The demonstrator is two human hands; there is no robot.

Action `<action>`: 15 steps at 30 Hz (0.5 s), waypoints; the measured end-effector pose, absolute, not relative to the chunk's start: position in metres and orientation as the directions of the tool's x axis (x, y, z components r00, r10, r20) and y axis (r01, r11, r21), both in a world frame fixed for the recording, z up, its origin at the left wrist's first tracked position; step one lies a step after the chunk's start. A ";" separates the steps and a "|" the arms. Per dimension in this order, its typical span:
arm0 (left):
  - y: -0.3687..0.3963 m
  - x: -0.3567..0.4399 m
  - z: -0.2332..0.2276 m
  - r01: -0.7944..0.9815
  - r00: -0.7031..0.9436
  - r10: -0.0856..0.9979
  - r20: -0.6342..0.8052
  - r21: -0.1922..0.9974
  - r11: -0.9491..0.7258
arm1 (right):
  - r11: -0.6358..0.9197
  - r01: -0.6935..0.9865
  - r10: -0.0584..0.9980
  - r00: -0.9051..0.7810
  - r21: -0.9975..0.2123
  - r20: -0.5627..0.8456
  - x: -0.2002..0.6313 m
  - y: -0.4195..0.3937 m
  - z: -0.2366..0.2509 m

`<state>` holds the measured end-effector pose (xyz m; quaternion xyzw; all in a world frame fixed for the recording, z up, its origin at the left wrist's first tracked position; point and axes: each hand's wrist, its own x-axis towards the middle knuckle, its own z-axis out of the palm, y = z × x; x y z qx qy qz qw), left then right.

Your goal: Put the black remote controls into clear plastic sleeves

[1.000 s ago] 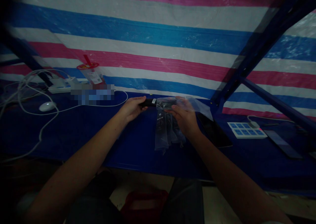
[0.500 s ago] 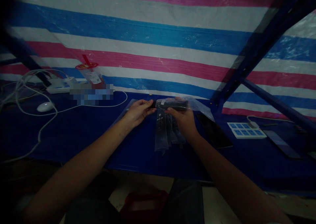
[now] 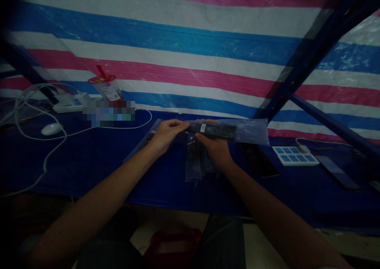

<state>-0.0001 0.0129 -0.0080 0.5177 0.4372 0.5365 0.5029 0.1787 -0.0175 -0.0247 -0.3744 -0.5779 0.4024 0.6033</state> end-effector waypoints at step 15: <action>0.017 -0.012 0.004 -0.441 0.241 0.970 -0.031 0.887 0.138 | 0.137 -0.494 0.989 0.014 -0.858 0.150 0.182 -0.011 -0.016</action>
